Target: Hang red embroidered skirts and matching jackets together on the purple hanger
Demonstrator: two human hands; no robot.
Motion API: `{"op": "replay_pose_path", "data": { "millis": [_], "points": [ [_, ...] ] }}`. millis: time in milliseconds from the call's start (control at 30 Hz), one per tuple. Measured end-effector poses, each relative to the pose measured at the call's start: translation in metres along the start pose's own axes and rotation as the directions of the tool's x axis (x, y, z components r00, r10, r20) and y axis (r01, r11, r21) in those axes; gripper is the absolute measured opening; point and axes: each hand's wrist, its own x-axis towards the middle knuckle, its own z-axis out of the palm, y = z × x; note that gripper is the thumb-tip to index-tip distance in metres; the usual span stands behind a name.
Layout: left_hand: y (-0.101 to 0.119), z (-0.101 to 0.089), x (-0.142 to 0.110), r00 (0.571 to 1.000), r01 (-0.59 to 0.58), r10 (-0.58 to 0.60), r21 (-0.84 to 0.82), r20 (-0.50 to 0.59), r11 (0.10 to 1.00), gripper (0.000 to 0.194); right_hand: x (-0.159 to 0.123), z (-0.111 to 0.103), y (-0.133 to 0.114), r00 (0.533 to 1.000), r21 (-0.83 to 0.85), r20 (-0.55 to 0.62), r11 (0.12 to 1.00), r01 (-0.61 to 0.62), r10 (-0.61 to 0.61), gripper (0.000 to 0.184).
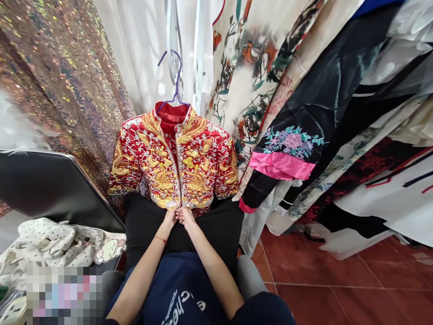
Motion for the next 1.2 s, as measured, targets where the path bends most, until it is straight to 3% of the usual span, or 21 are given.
{"op": "replay_pose_path", "data": {
  "millis": [333,633,800,933,1200],
  "points": [
    [-0.001,0.003,-0.005,0.999,0.038,-0.038,0.004,-0.022,0.999,0.025,0.005,-0.01,-0.012,0.968,-0.216,-0.011,0.946,0.244,-0.252,0.036],
    [-0.001,0.007,-0.006,0.999,0.03,-0.029,0.014,-0.034,0.999,0.027,0.004,-0.009,-0.016,0.915,-0.434,-0.011,0.826,0.358,-0.403,0.03],
    [-0.001,0.007,-0.007,0.999,0.033,-0.032,0.025,-0.023,0.999,0.026,-0.001,-0.005,-0.013,0.887,-0.465,-0.036,0.794,0.392,-0.459,0.015],
    [-0.002,0.005,-0.007,0.999,0.028,-0.027,0.035,-0.022,0.999,0.026,-0.002,-0.002,-0.014,0.899,-0.42,-0.038,0.823,0.382,-0.437,0.018],
    [-0.004,0.003,-0.004,0.999,0.027,-0.024,0.071,-0.035,0.997,0.033,0.003,0.006,-0.024,0.978,-0.246,0.009,0.948,0.203,-0.207,0.039]
  ]
}}
